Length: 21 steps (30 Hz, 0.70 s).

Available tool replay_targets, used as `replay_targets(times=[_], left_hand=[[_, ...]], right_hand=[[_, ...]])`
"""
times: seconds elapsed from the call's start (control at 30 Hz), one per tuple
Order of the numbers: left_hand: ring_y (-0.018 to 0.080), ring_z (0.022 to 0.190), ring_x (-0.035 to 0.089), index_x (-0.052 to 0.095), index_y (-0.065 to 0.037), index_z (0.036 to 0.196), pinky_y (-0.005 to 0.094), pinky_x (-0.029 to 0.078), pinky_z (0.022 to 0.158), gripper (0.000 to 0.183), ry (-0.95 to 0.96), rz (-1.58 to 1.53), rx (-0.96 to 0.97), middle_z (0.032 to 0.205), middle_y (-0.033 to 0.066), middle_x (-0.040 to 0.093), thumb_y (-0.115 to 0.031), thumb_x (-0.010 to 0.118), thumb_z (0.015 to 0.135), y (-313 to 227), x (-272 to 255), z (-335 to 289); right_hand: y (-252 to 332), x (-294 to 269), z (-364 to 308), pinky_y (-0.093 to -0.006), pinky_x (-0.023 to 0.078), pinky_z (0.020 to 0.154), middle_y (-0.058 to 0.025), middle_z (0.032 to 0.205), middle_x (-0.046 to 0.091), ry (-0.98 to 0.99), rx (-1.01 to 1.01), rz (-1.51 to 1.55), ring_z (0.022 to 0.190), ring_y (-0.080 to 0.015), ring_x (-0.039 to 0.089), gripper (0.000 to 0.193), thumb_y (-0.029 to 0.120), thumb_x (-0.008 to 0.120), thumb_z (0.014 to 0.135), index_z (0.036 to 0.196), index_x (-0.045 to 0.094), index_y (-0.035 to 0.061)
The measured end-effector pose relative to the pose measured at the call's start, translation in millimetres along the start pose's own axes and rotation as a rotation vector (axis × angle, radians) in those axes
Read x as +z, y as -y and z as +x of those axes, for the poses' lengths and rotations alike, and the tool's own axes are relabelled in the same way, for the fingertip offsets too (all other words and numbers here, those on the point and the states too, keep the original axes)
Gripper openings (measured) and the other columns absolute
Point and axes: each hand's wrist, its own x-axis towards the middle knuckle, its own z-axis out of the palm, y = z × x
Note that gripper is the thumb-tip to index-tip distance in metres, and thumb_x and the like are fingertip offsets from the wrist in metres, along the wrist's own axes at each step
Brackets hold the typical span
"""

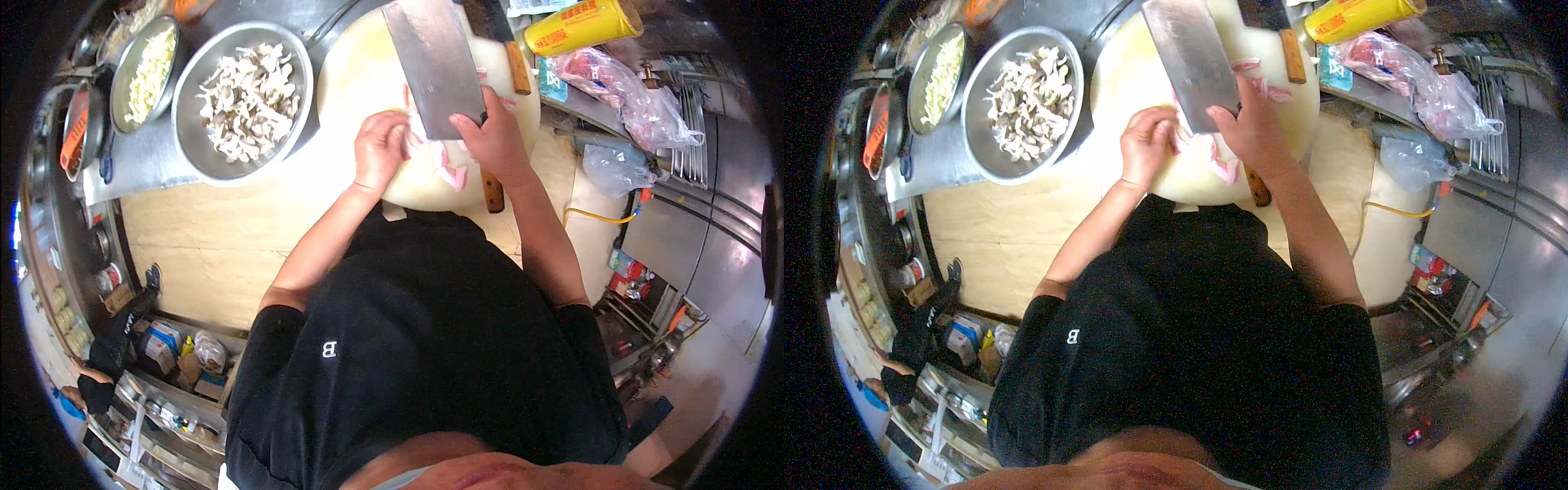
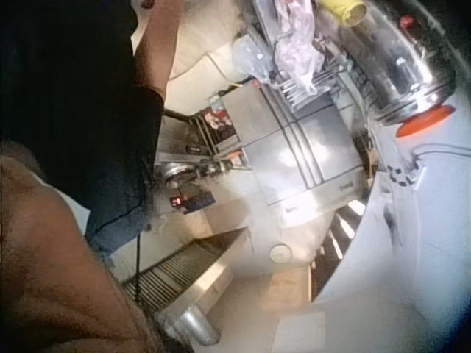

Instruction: The person slices a piece of raw meat into thin strips on a cutting board using a cleaver. The person then gathers the sliced meat and places it into a metal bowl.

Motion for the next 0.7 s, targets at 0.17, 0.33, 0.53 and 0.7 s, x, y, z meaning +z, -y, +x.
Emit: replay_targets(times=[0.17, 0.33, 0.53, 0.7], left_hand=[[0.0285, 0.111, 0.060, 0.050, -0.003, 0.134, 0.0431, 0.049, 0.099, 0.058, 0.152, -1.264, -0.692, 0.124, 0.0141, 0.061, -0.051, 0.043, 0.101, -17.7, -9.6, 40.4], [0.0372, 0.134, 0.045, 0.030, -0.006, 0.151, 0.0515, 0.036, 0.112, 0.099, 0.549, -1.743, -0.703, 0.149, 0.0199, 0.041, -0.081, 0.024, 0.087, -45.6, -7.8, 47.5], [0.0355, 0.135, 0.044, 0.033, -0.009, 0.151, 0.0516, 0.035, 0.113, 0.079, 0.482, -1.718, -0.698, 0.150, 0.0160, 0.042, -0.066, 0.025, 0.097, -54.2, 5.2, 38.3], [0.0357, 0.135, 0.044, 0.038, -0.008, 0.148, 0.0527, 0.034, 0.113, 0.065, 0.532, -1.882, -0.641, 0.147, 0.0161, 0.047, -0.053, 0.029, 0.102, -24.2, 13.2, 34.8]], right_hand=[[-19.5, 2.5, -2.9, -0.0318, 0.054, 0.080, -0.0105, 0.101, 0.068, 0.119, 0.300, 0.645, 0.090, -0.0172, 0.066, 0.047, 0.014, 0.076, 0.082, 0.122, 0.056, -0.0018], [-24.8, 25.9, -15.4, -0.0327, 0.053, 0.083, -0.0074, 0.116, 0.063, 0.253, 0.234, 0.996, 0.097, -0.0185, 0.061, 0.069, 0.012, 0.079, 0.080, 0.139, 0.046, 0.0030], [-44.8, 31.2, -2.8, -0.0332, 0.055, 0.069, -0.0094, 0.113, 0.065, 0.286, 0.185, 0.852, 0.088, -0.0175, 0.065, 0.066, 0.013, 0.078, 0.081, 0.137, 0.045, 0.0018], [-72.8, 42.2, 6.2, -0.0340, 0.051, 0.090, -0.0101, 0.112, 0.066, 0.295, 0.255, 0.649, 0.102, -0.0175, 0.061, 0.056, 0.010, 0.079, 0.080, 0.127, 0.052, -0.0034]])
